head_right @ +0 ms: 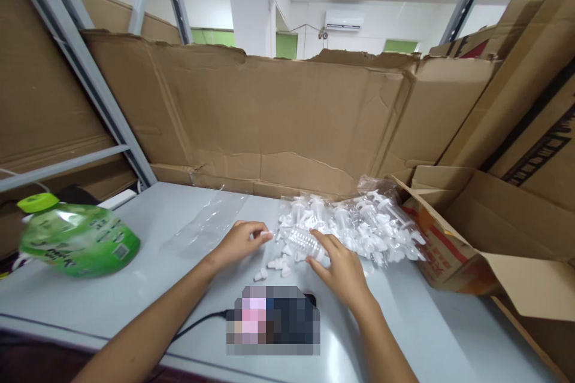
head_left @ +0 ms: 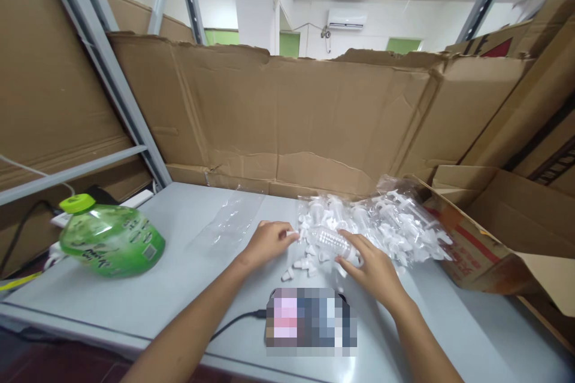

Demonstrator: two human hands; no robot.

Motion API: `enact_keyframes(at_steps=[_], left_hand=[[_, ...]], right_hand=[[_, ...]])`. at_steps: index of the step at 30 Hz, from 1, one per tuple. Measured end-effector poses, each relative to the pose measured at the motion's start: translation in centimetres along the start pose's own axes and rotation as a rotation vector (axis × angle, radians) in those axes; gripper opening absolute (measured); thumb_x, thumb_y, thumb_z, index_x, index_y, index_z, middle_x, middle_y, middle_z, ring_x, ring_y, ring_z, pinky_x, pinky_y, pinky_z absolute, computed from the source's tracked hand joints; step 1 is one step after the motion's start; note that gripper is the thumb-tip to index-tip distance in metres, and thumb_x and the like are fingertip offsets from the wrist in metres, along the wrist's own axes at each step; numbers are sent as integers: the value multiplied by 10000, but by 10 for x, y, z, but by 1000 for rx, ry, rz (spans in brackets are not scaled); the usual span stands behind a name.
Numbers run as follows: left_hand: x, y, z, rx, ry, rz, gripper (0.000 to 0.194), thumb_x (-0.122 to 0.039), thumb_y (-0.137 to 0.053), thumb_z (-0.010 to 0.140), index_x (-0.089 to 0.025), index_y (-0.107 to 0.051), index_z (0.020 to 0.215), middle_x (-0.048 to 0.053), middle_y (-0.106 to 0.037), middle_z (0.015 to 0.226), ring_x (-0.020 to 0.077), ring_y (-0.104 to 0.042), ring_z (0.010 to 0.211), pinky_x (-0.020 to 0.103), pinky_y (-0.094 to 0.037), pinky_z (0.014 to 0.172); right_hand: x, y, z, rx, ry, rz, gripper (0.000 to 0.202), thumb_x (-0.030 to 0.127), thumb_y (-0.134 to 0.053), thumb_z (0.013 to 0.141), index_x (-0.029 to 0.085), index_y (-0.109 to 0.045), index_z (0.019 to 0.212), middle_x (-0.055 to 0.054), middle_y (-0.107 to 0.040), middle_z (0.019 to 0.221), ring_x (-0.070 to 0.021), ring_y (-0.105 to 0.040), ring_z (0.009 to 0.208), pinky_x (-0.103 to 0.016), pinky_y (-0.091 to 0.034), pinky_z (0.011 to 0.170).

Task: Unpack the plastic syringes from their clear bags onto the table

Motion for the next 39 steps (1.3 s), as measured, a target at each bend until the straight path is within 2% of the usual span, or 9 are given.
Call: enact_keyframes(at_steps=[4,8,11,15,19,24,28,35,39], left_hand=[[-6,-13,-7,227,-161,177,217,-334,-581,733,-243,-661,913,9,-607,805,165,-551,778,257,-384,749],[-1,-23,-10,358,-173,197,233,-302,-579,733,-255,-669,943,25,-606,868,180,-560,829,256,-398,736],[1,-25,-10,362,-161,170,256,-317,-541,768,-244,-650,988,32,-610,892,181,-565,840,265,-410,746],[-3,-30,-10,311,-189,101,296,-294,-482,815,-230,-607,1076,42,-610,984,177,-567,905,271,-422,803],[-6,-41,-12,287,-248,56,344,-239,-414,852,-219,-567,1159,57,-597,1079,178,-545,1011,283,-403,895],[-12,-46,-13,292,-327,25,310,-194,-396,853,-221,-613,1072,43,-585,1134,173,-526,1058,275,-391,931],[-11,-44,-12,287,-286,44,268,-235,-418,858,-198,-614,1036,52,-596,1099,183,-550,1011,282,-404,917],[-12,-52,-10,270,-302,81,308,-238,-382,879,-203,-576,1116,58,-573,1136,182,-520,1073,297,-377,964],[-15,-53,-12,305,-342,25,309,-219,-408,868,-239,-596,1113,41,-537,1222,178,-514,1094,293,-378,963]], right_hand=[[-4,-3,1,27,-71,92,463,424,-520,803,317,-460,1250,-48,-580,1196,-179,-616,670,-353,-491,705],[-7,-12,1,73,-155,226,482,479,-493,806,237,-466,1222,-73,-636,1078,-163,-570,580,-341,-483,652],[-10,-19,1,105,-200,287,484,501,-447,822,195,-467,1196,-71,-668,924,-194,-577,608,-359,-474,658],[-8,-27,1,129,-174,426,438,480,-455,829,213,-476,1175,-83,-633,1073,-248,-605,854,-394,-448,805],[-1,-35,4,195,-92,521,375,442,-470,839,221,-489,1141,-72,-596,1155,-257,-545,1052,-387,-395,915],[7,-40,3,278,-66,523,377,439,-473,842,212,-482,1143,-71,-599,1130,-252,-556,1026,-379,-404,898],[9,-40,2,304,-57,505,399,459,-484,831,212,-476,1145,-70,-610,1102,-257,-567,993,-380,-421,869],[4,-38,5,210,-55,537,388,432,-467,850,206,-472,1165,-80,-573,1190,-247,-516,1111,-376,-368,959],[6,-40,4,240,-56,570,409,433,-459,854,210,-475,1196,-83,-582,1188,-262,-529,1094,-413,-380,948]])
Point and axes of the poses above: each hand's wrist, its own z-axis towards the middle knuckle, its own y-axis out of the back of the hand, x = y × z, the point moved 5 cm from there along z, towards the middle knuckle
